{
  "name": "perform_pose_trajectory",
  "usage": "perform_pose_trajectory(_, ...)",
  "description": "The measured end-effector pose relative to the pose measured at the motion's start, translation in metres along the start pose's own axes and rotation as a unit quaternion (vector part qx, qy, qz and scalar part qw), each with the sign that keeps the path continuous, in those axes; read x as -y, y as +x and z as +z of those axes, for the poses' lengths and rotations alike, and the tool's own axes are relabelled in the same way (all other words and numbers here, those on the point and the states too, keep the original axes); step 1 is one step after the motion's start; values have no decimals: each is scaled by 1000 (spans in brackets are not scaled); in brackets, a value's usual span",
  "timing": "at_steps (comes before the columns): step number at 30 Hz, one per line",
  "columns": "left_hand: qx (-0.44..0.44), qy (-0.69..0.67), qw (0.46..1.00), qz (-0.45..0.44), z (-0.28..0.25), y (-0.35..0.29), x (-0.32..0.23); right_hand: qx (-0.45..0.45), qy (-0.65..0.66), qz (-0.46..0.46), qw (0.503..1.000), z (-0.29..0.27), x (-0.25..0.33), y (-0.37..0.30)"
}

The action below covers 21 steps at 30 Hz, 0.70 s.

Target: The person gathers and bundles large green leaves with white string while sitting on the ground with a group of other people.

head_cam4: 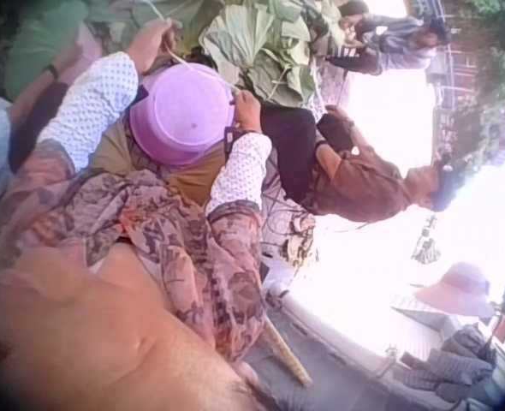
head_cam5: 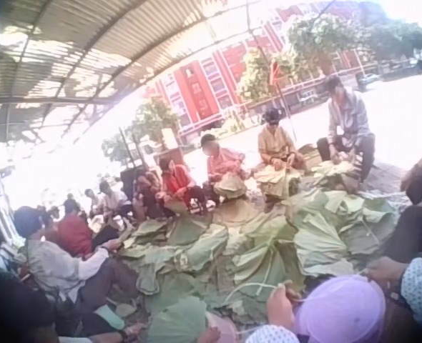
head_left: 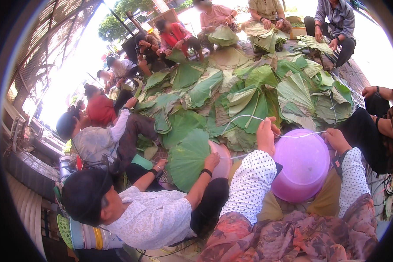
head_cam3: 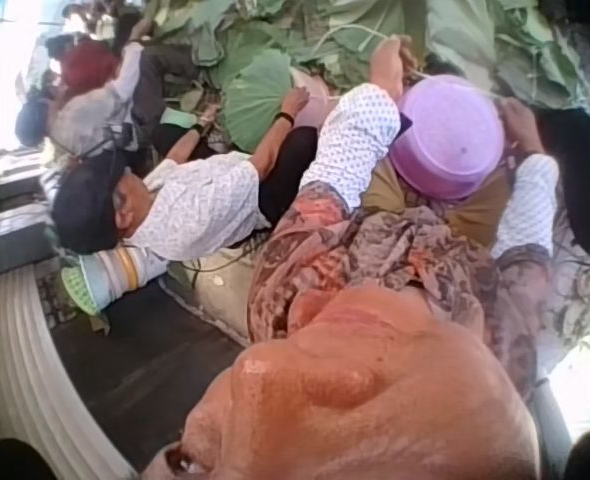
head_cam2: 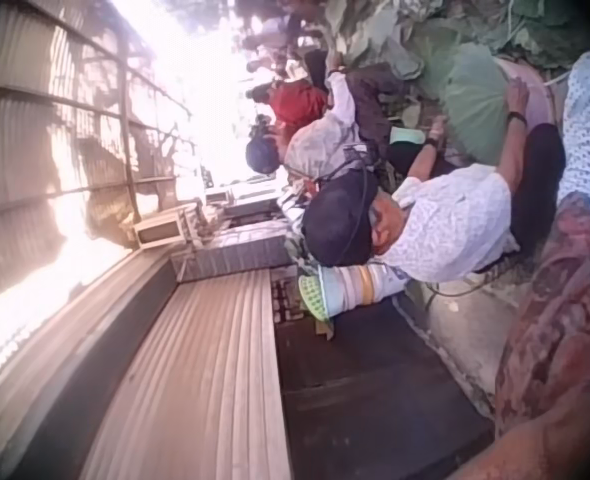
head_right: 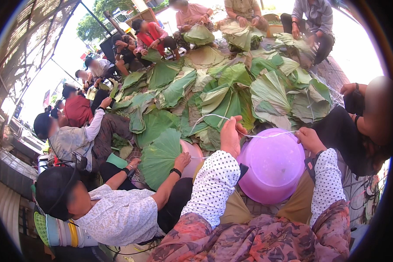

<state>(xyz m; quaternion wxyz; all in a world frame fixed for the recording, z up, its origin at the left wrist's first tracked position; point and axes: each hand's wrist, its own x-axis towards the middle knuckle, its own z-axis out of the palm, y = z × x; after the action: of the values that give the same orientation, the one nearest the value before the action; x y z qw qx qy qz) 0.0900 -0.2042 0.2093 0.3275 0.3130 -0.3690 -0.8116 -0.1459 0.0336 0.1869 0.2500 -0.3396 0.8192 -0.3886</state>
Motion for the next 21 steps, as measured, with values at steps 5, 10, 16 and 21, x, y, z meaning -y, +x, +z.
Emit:
perform_pose_trajectory(5, 3, 0, 1000, 0, -2, 1, 0, 3, -16, 3, 1000, 1, 2, 0)
perform_pose_trajectory(10, 5, 2, 1000, 5, -1, 1, 0, 0, 1, -3, 1000, 2, -8, 3)
perform_pose_trajectory(16, 6, 7, 1000, 5, -3, 1, 0, 2, 2, 5, 1000, 4, -6, 3)
perform_pose_trajectory(21, 9, 0, 1000, 2, -1, 2, 0, -4, -11, -7, 1000, 3, -5, 2)
